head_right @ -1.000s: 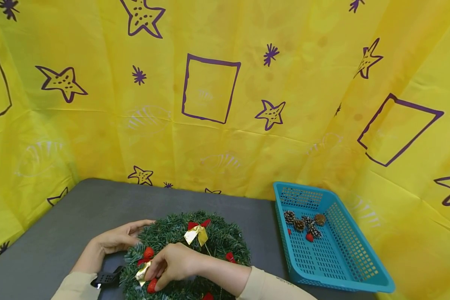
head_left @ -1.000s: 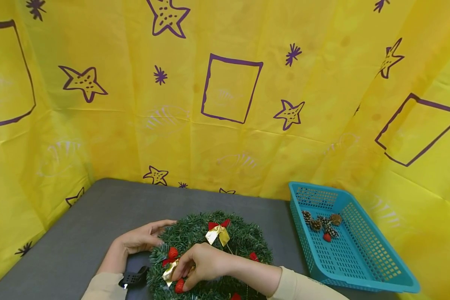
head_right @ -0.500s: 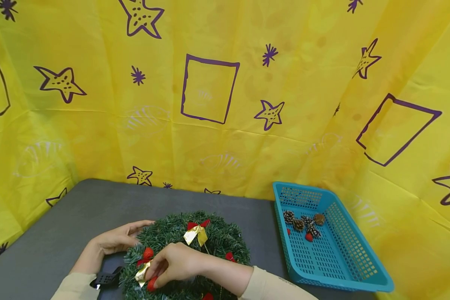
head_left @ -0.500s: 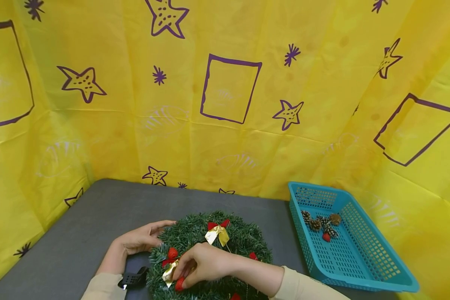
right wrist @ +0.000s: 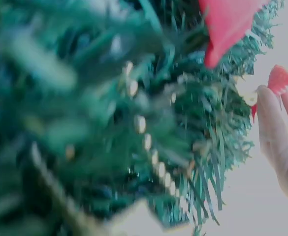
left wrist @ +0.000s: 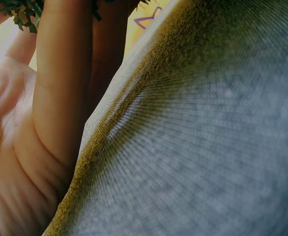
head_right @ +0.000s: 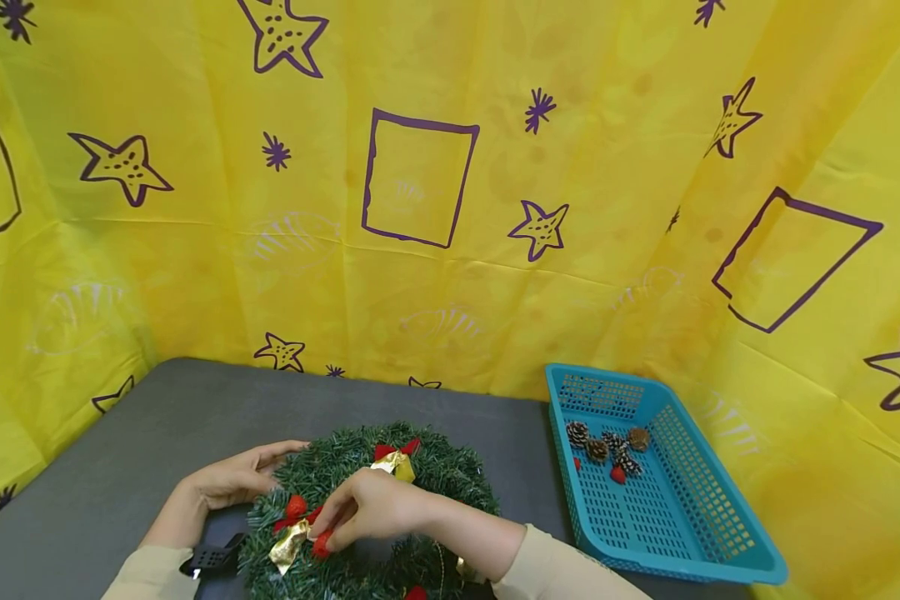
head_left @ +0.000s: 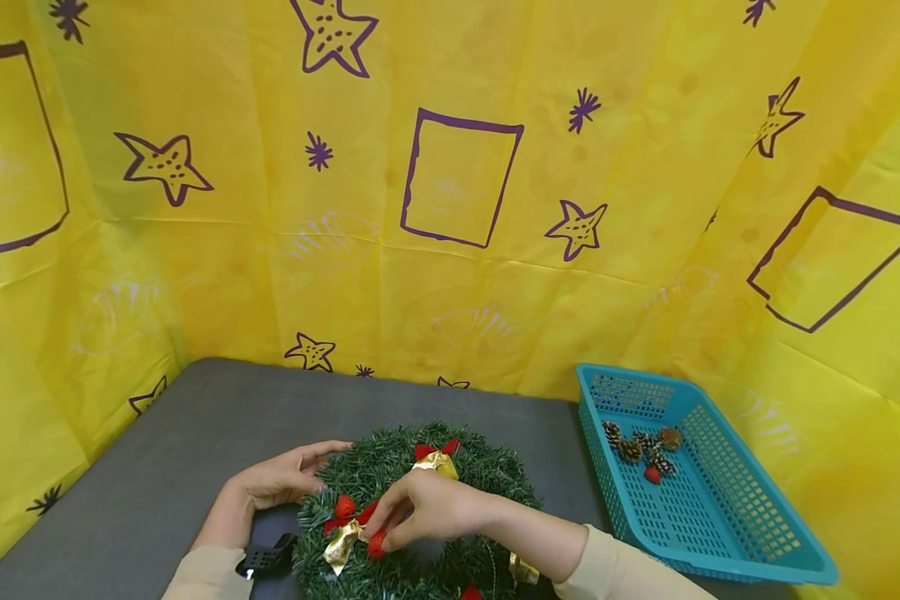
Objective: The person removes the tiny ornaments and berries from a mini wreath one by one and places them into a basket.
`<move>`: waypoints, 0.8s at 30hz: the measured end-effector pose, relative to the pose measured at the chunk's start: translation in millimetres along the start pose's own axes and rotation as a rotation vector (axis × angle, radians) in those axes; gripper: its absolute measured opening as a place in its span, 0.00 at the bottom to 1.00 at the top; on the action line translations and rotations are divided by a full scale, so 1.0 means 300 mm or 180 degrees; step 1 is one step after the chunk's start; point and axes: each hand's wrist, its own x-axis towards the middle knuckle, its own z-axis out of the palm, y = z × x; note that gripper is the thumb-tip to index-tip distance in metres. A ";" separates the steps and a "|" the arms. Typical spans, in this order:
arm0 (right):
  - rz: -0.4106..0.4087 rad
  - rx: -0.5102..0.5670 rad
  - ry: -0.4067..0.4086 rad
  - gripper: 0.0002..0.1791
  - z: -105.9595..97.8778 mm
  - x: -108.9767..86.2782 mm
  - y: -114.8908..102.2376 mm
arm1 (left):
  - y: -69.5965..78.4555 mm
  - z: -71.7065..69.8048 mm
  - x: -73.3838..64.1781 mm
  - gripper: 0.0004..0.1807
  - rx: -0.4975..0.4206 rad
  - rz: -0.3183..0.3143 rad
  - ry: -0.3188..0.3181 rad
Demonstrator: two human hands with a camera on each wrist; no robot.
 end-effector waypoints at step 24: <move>0.0147 -0.0034 0.0483 0.13 -0.149 -0.062 0.027 | -0.007 -0.007 0.005 0.35 -0.0001 0.0001 -0.0030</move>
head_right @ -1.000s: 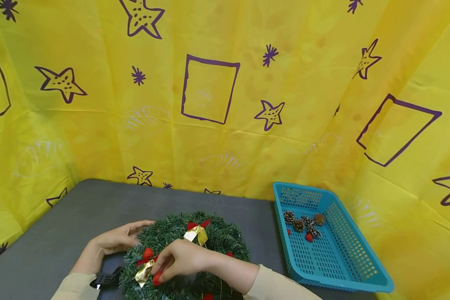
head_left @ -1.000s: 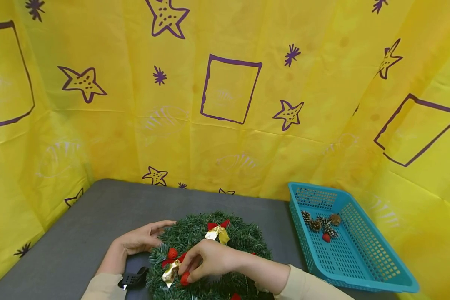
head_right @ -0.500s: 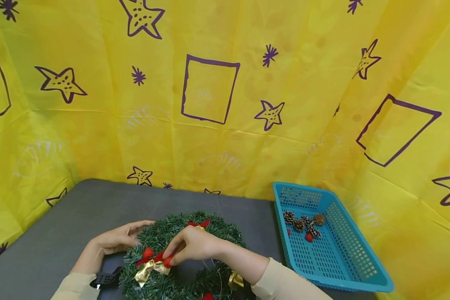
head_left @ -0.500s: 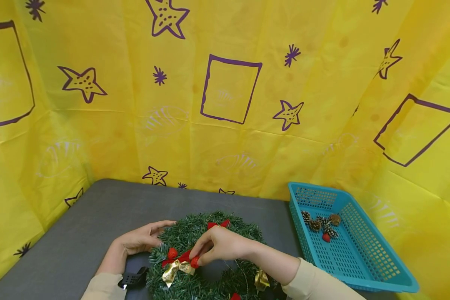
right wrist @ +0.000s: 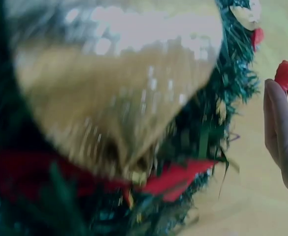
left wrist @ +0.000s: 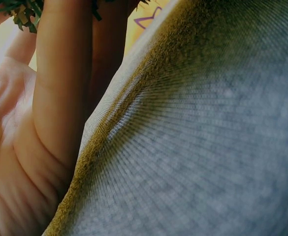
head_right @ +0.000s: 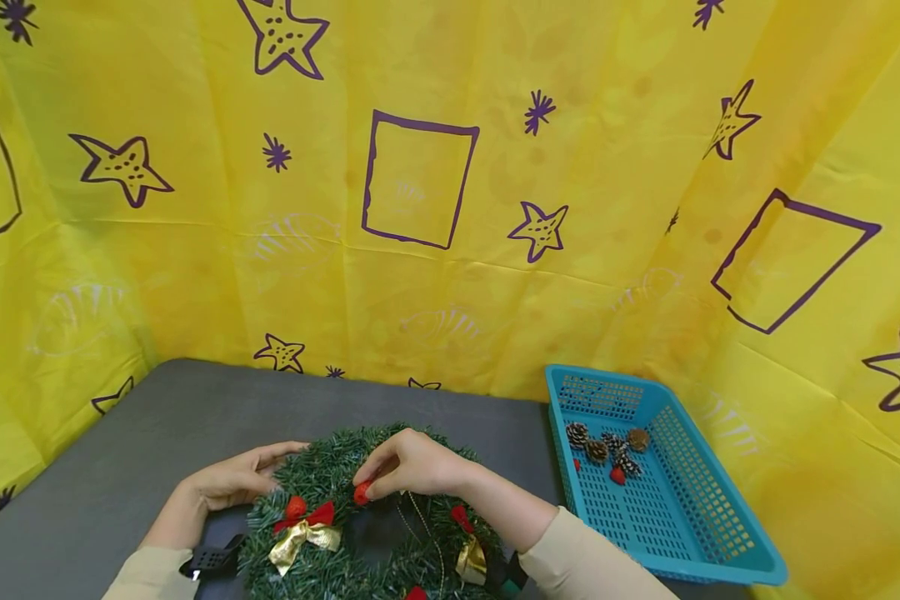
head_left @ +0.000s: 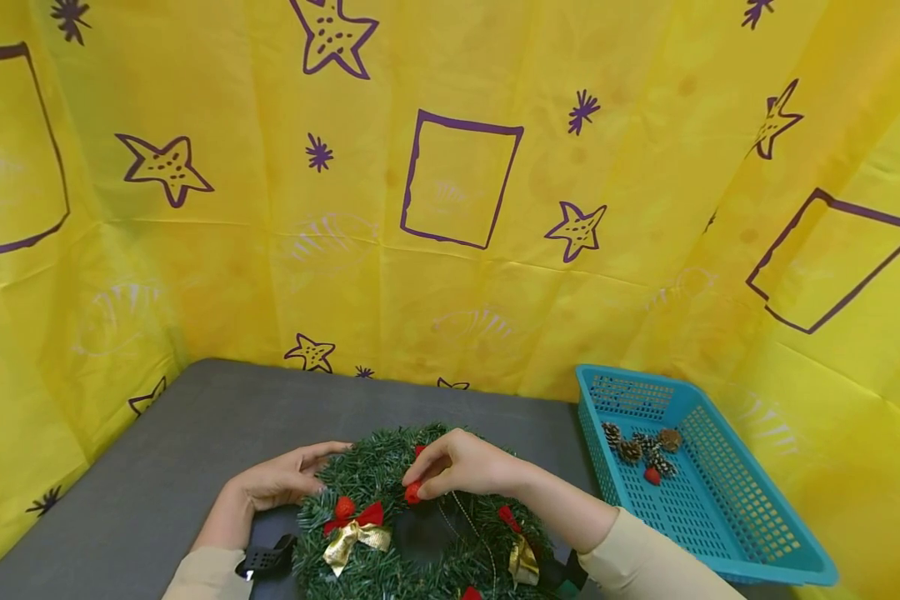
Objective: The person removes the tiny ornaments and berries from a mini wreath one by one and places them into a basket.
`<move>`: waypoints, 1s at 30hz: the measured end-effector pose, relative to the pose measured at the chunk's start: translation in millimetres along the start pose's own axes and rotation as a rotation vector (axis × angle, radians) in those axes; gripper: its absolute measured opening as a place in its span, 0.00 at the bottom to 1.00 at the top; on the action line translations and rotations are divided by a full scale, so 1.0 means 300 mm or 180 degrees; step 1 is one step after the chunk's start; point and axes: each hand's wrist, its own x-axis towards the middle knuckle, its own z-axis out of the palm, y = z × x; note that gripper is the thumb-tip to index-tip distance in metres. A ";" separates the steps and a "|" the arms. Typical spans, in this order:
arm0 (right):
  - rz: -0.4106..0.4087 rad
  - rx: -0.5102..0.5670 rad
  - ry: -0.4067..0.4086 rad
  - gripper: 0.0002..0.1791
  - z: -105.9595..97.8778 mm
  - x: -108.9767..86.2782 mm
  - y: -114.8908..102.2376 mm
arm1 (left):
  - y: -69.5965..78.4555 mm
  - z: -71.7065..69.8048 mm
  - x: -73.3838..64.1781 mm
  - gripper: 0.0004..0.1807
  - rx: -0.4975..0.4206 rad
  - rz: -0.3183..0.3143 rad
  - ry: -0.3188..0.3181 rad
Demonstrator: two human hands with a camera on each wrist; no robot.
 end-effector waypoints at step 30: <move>0.0164 0.0066 0.0925 0.19 -0.261 -0.203 0.132 | 0.011 0.016 -0.009 0.36 -0.0048 0.0027 0.0022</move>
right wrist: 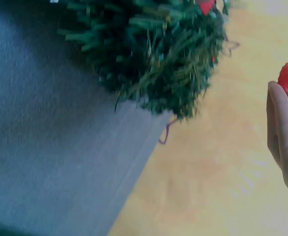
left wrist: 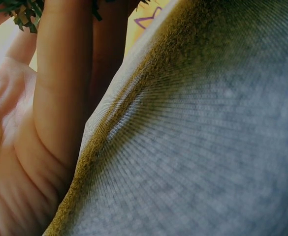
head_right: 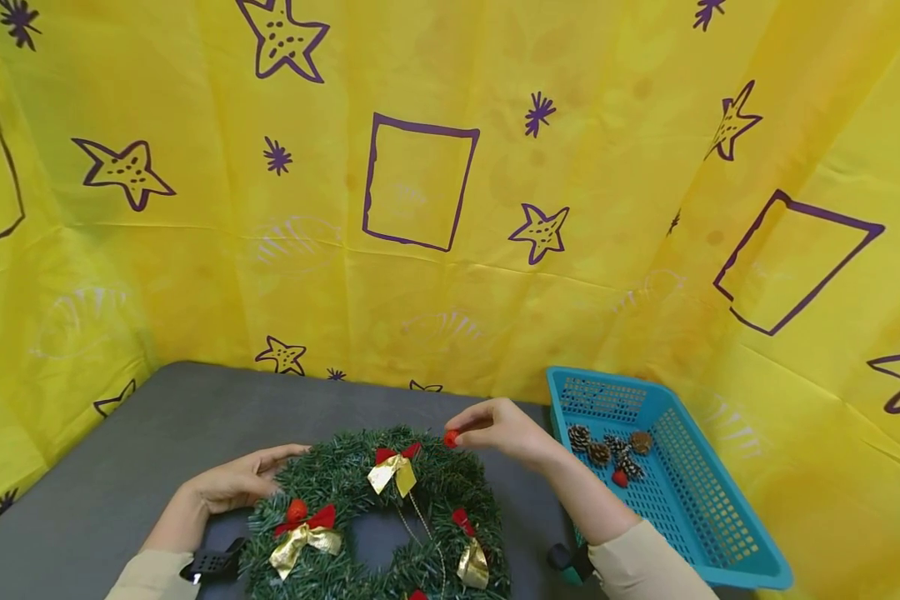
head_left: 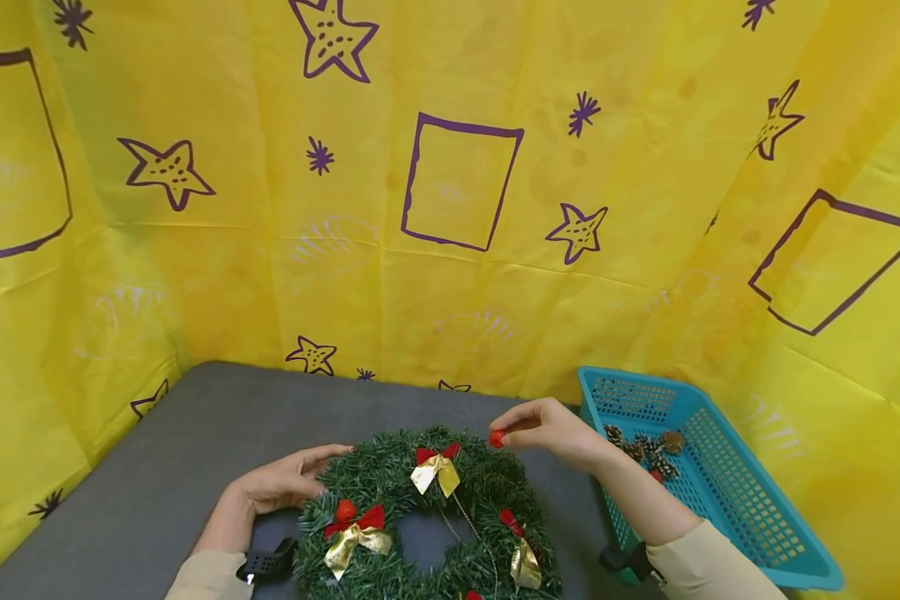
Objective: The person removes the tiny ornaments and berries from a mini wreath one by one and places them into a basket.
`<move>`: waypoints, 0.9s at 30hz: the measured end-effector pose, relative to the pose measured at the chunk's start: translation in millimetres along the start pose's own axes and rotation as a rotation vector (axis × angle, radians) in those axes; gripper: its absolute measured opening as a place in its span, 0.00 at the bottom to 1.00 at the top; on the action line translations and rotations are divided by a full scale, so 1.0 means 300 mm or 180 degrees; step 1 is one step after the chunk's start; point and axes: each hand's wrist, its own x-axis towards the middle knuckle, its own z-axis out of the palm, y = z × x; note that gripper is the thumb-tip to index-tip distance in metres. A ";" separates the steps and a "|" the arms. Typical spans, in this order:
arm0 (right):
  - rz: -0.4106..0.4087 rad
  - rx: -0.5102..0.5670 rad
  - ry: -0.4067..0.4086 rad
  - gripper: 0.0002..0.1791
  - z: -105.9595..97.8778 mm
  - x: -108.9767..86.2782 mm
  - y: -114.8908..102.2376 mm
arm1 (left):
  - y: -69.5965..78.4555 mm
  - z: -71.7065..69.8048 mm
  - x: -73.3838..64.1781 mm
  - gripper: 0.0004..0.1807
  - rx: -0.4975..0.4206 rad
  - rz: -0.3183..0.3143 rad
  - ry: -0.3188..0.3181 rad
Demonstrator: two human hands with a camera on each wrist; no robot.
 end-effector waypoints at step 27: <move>0.0224 0.0450 0.0751 0.30 -0.234 -0.108 0.075 | -0.002 -0.001 0.003 0.36 -0.0015 -0.0003 -0.0004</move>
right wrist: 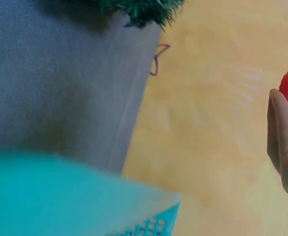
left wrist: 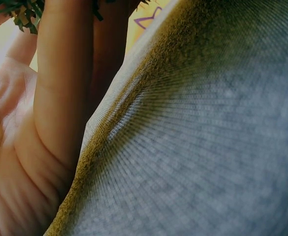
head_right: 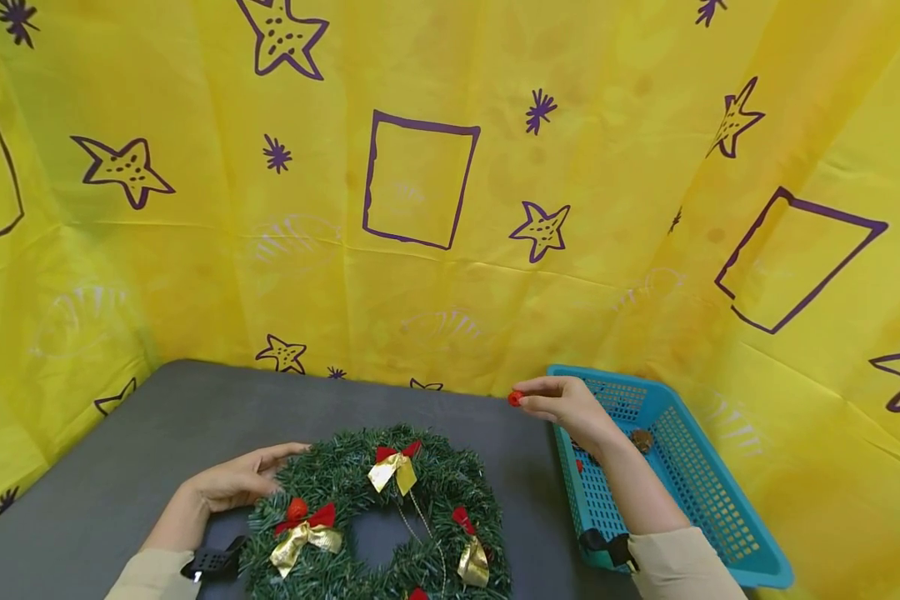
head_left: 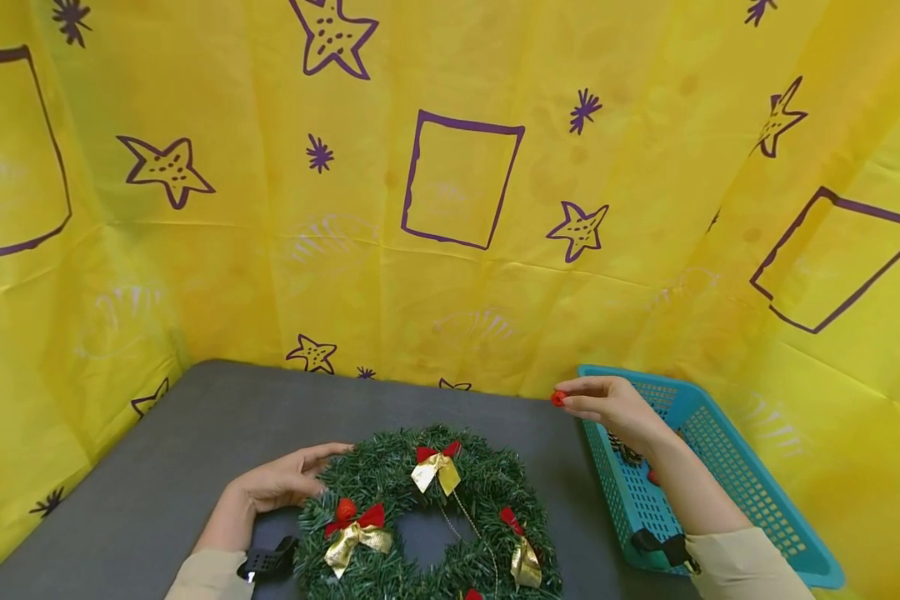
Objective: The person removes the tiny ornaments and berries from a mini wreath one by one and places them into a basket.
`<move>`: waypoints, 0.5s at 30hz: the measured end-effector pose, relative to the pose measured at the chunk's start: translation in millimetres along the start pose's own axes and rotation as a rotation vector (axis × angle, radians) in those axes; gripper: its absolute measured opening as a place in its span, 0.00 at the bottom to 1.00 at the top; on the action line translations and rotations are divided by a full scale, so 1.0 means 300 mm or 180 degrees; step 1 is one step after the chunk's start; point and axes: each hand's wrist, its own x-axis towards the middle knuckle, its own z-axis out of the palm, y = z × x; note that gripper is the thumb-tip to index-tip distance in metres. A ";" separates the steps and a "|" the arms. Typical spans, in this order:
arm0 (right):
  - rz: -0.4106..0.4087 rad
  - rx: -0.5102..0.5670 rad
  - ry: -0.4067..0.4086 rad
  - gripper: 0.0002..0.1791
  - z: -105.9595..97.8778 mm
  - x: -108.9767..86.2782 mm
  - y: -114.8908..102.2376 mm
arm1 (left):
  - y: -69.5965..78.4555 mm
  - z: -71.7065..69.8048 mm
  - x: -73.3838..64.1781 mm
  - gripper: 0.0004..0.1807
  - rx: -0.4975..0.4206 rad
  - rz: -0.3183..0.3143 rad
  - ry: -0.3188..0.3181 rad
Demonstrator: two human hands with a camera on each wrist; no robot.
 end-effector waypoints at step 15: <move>-0.0089 0.0833 0.0306 0.19 -0.131 -0.039 0.054 | 0.001 0.002 0.001 0.36 0.0044 0.0014 0.0021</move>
